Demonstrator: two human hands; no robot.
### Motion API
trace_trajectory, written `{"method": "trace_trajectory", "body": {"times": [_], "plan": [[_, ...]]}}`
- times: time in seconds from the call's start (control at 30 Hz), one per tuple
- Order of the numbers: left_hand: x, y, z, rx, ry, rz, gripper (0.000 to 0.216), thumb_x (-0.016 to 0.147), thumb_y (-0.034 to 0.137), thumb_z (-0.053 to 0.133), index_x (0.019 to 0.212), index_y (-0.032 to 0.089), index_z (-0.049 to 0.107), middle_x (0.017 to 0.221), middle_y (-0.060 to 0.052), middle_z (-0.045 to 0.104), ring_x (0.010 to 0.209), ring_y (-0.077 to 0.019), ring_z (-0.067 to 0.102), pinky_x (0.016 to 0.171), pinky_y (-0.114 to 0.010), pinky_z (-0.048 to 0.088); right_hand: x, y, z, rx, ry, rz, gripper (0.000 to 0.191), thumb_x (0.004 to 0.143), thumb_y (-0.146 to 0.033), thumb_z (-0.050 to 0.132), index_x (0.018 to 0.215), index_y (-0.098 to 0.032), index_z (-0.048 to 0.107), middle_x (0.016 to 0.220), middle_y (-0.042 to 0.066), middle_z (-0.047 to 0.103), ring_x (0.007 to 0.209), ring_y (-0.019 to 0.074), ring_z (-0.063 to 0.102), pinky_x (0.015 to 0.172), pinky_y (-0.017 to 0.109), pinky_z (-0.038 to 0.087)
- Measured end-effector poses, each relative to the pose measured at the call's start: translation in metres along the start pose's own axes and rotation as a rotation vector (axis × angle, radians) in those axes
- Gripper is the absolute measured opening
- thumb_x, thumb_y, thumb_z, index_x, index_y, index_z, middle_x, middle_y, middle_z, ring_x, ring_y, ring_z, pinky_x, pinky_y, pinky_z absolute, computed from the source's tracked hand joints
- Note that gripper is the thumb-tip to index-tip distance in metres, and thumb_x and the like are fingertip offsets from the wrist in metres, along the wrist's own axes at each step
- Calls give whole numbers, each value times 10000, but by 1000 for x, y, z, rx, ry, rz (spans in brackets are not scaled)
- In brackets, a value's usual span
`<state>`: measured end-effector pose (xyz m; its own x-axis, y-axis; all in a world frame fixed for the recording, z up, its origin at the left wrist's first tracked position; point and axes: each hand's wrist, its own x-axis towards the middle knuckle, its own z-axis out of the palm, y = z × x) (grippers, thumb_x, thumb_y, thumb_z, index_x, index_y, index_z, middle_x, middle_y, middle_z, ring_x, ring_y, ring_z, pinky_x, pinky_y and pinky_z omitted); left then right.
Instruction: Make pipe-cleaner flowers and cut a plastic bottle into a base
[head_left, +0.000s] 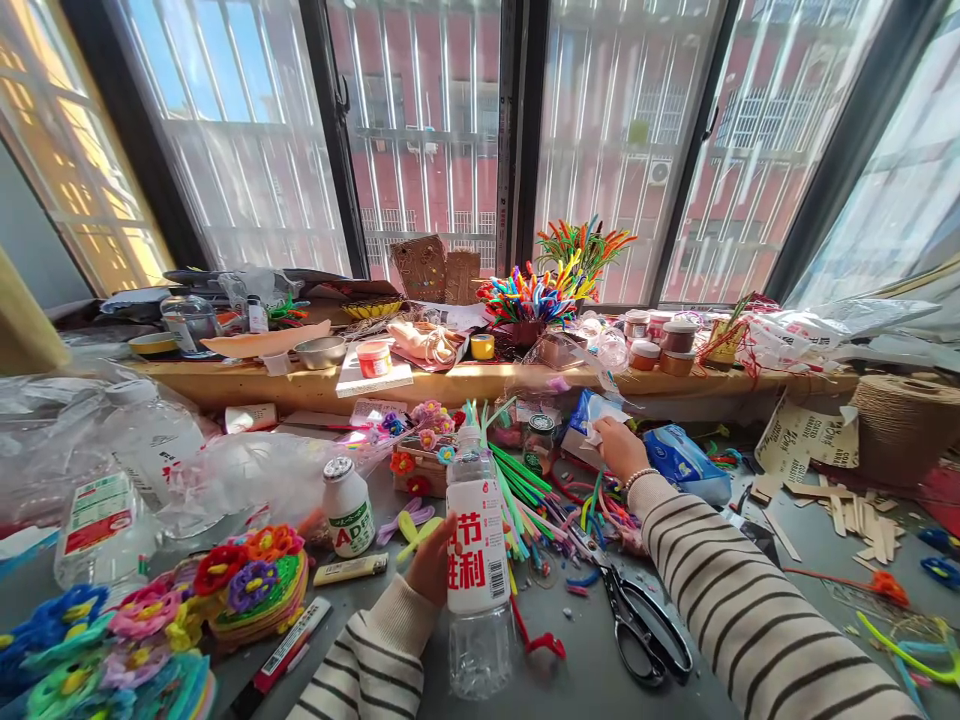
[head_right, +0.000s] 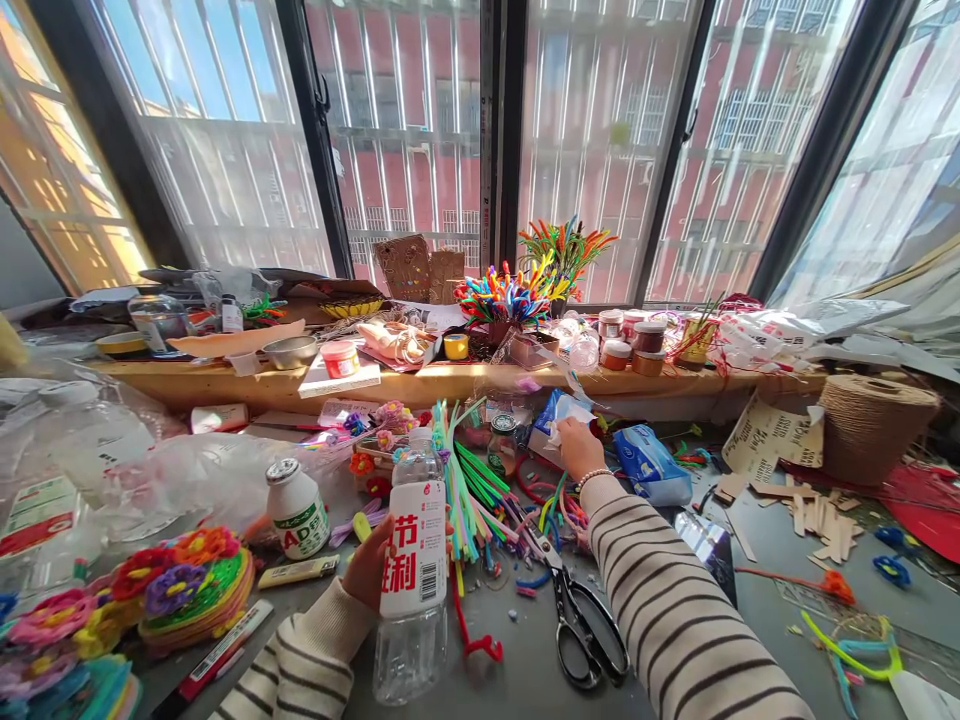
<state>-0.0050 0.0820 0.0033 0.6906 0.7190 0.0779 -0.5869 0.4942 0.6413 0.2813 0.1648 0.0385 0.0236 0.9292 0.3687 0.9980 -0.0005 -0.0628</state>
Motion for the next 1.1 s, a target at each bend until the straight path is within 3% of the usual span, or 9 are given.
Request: {"method": "trace_trajectory", "body": {"times": [0.23,0.43,0.6,0.77,0.9,1.0,1.1], "plan": [[0,1,-8,6,17,-8,459,691,434,469,997,95,521,910,-120,613,989,-277,479,896,-433,258,10,30,-37,63,58,-56,138,731,-245,470,811,-161,544,866,57,564,767,169,527,655,246,371],[0,3,-3,13,-19,12,453,696,420,474,1000,88,516,960,-130,594,1016,-277,460,903,-424,254,15,69,-79,104,144,-70,128,703,-228,473,774,-150,546,892,70,560,813,172,515,708,248,370],[0,2,-2,9,-21,24,438,702,411,471,974,74,534,944,-142,599,1007,-279,468,899,-420,261,14,90,-98,122,205,-44,141,698,-236,458,747,-138,546,870,105,553,833,207,498,737,291,369],[0,1,-6,15,-17,18,488,713,416,449,1064,77,473,986,-151,578,1000,-281,472,891,-431,268,4,70,-83,156,162,-55,234,738,-242,392,863,-121,548,953,133,537,884,223,484,770,329,355],[0,1,-8,4,-38,-5,460,710,418,454,1031,92,505,946,-134,601,976,-274,492,890,-435,267,-9,54,-58,215,-154,-212,243,536,-297,627,767,-226,613,801,-6,622,728,161,562,654,215,420],[0,1,-7,6,-46,5,448,717,412,446,1027,94,510,938,-129,606,972,-271,496,891,-432,268,-14,69,-50,210,-254,-194,263,594,-331,578,844,-253,605,827,-24,628,734,142,576,635,200,424],[0,1,-6,17,-50,11,462,735,408,418,1064,89,483,955,-132,600,974,-269,496,891,-428,270,-19,98,-44,128,-230,-70,221,619,-247,539,827,-208,602,867,42,615,815,182,560,708,268,403]]}}
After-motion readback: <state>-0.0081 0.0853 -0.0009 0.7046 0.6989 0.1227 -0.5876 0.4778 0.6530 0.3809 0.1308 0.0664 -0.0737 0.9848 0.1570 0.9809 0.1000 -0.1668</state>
